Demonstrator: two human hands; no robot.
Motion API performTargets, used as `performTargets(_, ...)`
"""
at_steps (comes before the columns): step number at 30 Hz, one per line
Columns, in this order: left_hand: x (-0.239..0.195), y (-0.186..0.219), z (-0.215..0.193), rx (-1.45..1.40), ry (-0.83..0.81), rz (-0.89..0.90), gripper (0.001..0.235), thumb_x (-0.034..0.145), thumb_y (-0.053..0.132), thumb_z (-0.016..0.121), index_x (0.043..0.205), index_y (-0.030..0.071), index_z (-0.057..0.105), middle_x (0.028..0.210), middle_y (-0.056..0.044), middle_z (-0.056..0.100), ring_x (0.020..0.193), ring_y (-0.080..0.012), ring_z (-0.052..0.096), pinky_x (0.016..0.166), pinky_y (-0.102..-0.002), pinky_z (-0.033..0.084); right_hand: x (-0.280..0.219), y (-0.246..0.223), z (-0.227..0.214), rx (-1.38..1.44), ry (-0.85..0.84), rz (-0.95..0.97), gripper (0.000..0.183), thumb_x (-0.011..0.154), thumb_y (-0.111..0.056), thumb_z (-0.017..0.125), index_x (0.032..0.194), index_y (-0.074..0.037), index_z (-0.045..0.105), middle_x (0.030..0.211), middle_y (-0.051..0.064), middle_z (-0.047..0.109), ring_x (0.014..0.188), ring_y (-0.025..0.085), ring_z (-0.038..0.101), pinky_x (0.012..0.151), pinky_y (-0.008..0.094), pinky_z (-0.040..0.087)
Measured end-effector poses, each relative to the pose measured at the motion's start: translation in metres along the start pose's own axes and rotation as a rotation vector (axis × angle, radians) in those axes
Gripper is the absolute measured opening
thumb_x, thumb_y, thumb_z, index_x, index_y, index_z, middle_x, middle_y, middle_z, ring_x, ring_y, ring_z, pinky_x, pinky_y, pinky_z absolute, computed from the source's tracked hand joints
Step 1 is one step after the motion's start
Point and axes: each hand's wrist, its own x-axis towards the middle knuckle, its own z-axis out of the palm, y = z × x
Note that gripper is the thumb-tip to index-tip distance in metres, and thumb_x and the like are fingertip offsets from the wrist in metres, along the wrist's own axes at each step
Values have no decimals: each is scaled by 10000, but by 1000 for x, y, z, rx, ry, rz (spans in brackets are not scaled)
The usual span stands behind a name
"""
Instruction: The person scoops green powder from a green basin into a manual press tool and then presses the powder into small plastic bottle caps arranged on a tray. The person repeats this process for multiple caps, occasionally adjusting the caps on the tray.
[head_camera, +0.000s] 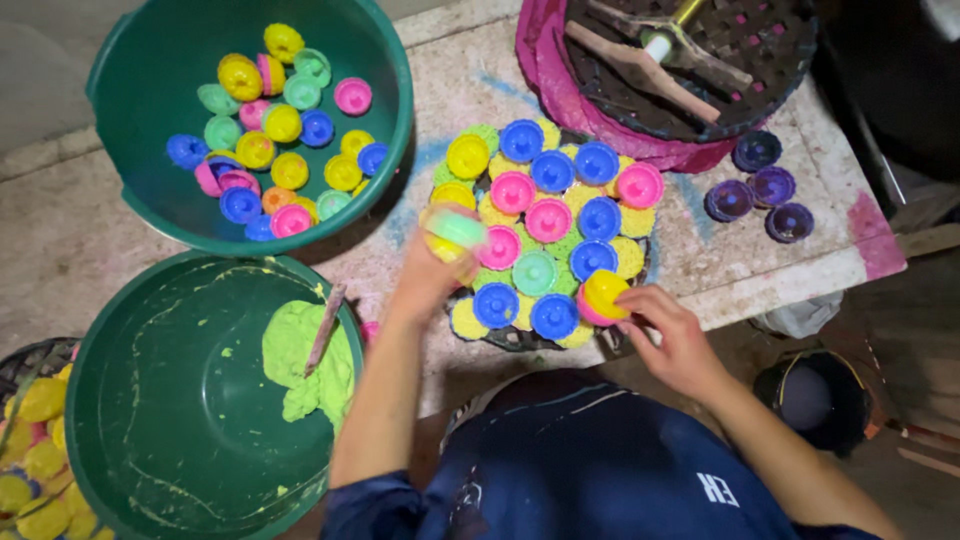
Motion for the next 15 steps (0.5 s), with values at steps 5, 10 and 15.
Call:
performTargets(5, 56, 53, -126, 848, 629, 466, 547, 861, 192, 890, 1253, 69, 530, 1164, -141, 630, 1084, -273, 634, 972, -390, 519, -8, -15, 6, -358, -10, -125, 256, 828, -2, 713, 1075, -63, 680, 1179, 127, 655, 1070, 326, 678, 894, 370, 557)
performTargets(10, 90, 45, -190, 1256, 858, 159, 758, 756, 371, 927, 1320, 66, 523, 1282, -216, 572, 1155, -413, 588, 917, -499, 495, -3, -24, 0, -504, 119, -316, 292, 740, 11, 729, 1017, -77, 711, 1097, 104, 701, 1121, 368, 666, 937, 434, 540)
performTargets(15, 105, 22, -216, 1371, 773, -203, 1099, 728, 697, 860, 1442, 11, 383, 1391, -303, 437, 1245, -472, 462, 980, -529, 434, 17, -36, -7, -282, 248, -288, 212, 823, 16, 713, 1031, -22, 703, 1067, 134, 706, 1037, 329, 684, 925, 405, 538)
